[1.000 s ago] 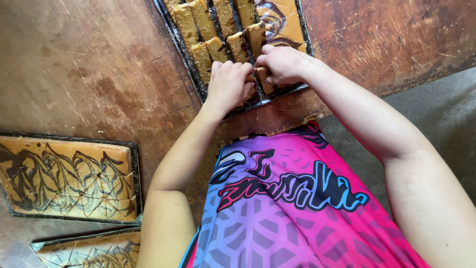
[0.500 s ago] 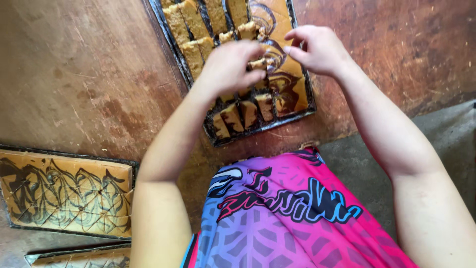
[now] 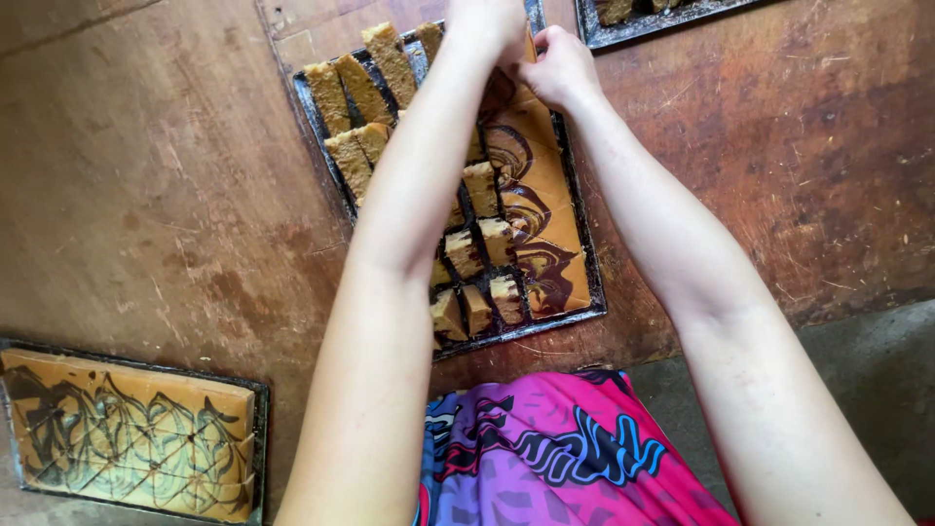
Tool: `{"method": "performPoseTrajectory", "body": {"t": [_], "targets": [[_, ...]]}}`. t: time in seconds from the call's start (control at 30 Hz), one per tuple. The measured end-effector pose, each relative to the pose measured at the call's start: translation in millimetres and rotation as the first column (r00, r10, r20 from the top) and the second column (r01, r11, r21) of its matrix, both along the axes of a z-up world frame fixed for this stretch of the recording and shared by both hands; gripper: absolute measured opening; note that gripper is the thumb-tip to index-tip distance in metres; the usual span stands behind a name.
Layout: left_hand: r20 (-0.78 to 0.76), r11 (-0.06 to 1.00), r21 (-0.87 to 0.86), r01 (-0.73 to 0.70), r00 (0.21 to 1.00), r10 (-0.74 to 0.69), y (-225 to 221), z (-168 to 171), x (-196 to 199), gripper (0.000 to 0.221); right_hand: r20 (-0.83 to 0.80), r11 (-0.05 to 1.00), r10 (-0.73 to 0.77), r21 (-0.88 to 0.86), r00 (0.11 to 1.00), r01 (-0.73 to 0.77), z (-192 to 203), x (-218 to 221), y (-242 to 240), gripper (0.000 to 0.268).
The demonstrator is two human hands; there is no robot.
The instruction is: The person slices rectangular slabs of swirled cake and arranges the pieces onto a metal tray.
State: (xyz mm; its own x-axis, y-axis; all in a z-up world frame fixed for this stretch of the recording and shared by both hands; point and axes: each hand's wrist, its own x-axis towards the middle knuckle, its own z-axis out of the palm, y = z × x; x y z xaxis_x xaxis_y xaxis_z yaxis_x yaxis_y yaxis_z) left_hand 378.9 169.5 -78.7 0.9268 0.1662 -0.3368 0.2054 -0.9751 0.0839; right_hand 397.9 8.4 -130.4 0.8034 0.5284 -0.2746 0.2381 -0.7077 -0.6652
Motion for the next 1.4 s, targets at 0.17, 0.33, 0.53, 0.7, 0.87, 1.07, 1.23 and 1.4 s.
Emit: {"method": "performPoseTrajectory", "body": {"t": [0.17, 0.33, 0.53, 0.7, 0.87, 1.07, 1.23, 1.4], "targets": [[-0.068, 0.969, -0.232, 0.083, 0.993, -0.101, 17, -4, -9, 0.023, 0.044, 0.987, 0.116, 0.105, 0.992, -0.120, 25, -1, -7, 0.052], [-0.067, 0.960, -0.278, 0.026, 0.997, -0.047, 29, 11, -25, 0.026, 0.173, 0.944, 0.230, 0.201, 0.958, -0.262, 78, -10, -34, 0.049], [0.050, 0.982, -0.186, 0.015, 0.999, -0.006, 33, 16, -38, 0.020, 0.136, 0.954, 0.294, -0.105, 0.946, -0.281, 96, -7, -50, 0.035], [0.202, 0.988, -0.148, -0.041, 0.977, 0.071, 37, 22, -47, 0.040, 0.385, 0.924, 0.008, 0.350, 0.923, -0.154, 67, 18, -43, 0.027], [0.182, 0.961, -0.260, -0.094, 0.973, 0.144, 31, 39, -48, 0.054, 0.335, 0.920, 0.016, 0.364, 0.942, -0.145, 16, -21, -4, 0.044], [0.204, 0.978, -0.202, -0.058, 0.974, 0.099, 29, 36, -51, 0.071, 0.377, 0.928, -0.031, 0.354, 0.926, -0.114, 7, -32, 6, 0.049], [0.199, 0.987, -0.152, -0.052, 0.977, 0.082, 19, 62, -60, 0.084, 0.305, 0.973, 0.065, 0.192, 0.950, -0.128, 41, -43, -22, 0.031], [0.584, 0.984, -0.177, 0.023, 0.807, 0.086, -1, 90, -94, 0.062, 0.235, 0.972, 0.232, -0.012, 0.944, -0.236, 62, -57, -50, 0.031]]}}
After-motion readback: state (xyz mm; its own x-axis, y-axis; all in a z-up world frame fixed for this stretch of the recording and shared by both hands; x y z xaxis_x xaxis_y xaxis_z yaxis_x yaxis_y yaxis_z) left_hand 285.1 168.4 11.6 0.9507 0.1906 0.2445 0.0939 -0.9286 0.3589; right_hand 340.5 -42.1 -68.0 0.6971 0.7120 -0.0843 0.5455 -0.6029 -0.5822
